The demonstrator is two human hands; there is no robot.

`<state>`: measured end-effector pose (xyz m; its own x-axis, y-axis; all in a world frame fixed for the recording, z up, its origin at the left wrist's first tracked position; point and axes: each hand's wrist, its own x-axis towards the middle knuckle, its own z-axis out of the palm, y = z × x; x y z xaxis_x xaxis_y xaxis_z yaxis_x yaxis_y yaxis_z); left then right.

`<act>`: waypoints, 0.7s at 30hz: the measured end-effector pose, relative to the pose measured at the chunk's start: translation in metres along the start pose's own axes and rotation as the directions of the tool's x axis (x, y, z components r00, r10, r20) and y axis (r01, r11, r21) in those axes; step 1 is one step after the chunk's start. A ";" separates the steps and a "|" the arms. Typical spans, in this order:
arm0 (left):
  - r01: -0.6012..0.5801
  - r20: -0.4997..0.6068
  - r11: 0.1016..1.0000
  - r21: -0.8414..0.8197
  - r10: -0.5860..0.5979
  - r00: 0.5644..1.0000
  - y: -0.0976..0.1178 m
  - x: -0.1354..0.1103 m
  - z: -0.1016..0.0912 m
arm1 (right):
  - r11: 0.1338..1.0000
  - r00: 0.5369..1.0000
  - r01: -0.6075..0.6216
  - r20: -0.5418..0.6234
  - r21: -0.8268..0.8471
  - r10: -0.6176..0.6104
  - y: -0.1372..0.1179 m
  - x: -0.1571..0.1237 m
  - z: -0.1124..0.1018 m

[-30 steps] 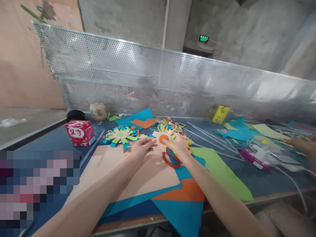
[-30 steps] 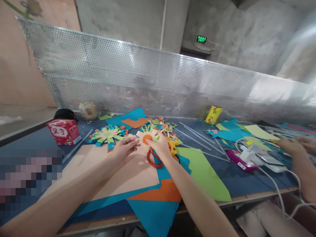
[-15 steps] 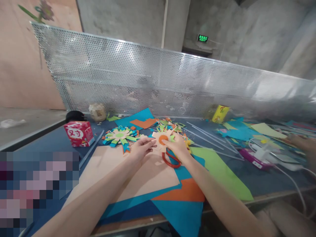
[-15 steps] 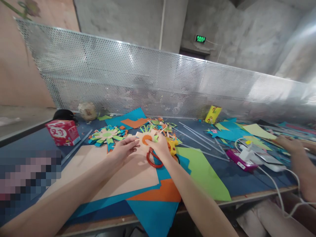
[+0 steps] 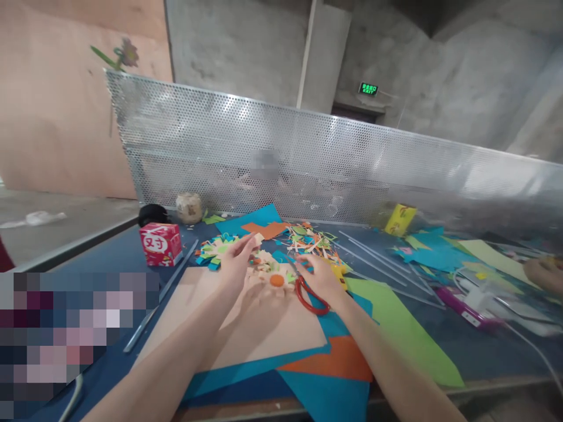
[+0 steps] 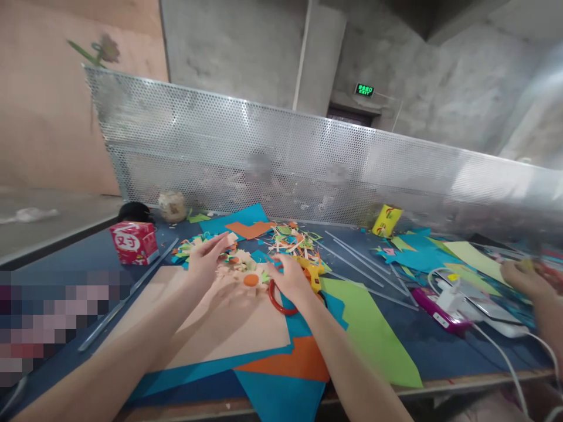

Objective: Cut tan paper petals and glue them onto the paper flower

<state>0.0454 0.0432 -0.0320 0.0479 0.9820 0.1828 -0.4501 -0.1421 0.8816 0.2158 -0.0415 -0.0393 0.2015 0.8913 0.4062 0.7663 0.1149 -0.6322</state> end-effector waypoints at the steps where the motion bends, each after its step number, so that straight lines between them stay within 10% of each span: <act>1: 0.023 0.001 0.999 -0.042 -0.023 1.000 0.002 0.000 0.000 | 0.998 1.000 -0.004 -0.002 -0.069 0.004 0.001 0.000 -0.002; 10: 0.271 0.141 0.920 -0.284 -0.240 0.961 -0.005 -0.003 -0.003 | 0.832 0.973 -0.065 0.150 -0.552 0.175 -0.006 -0.018 -0.008; 21: 0.282 0.085 0.935 -0.213 -0.270 0.959 -0.002 -0.004 -0.008 | 0.639 0.944 -0.100 0.130 -0.762 0.302 -0.023 -0.014 0.004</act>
<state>0.0386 0.0401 -0.0381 0.2433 0.9696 -0.0257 -0.5973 0.1707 0.7836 0.1933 -0.0547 -0.0329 0.3425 0.9334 0.1067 0.9350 -0.3498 0.0583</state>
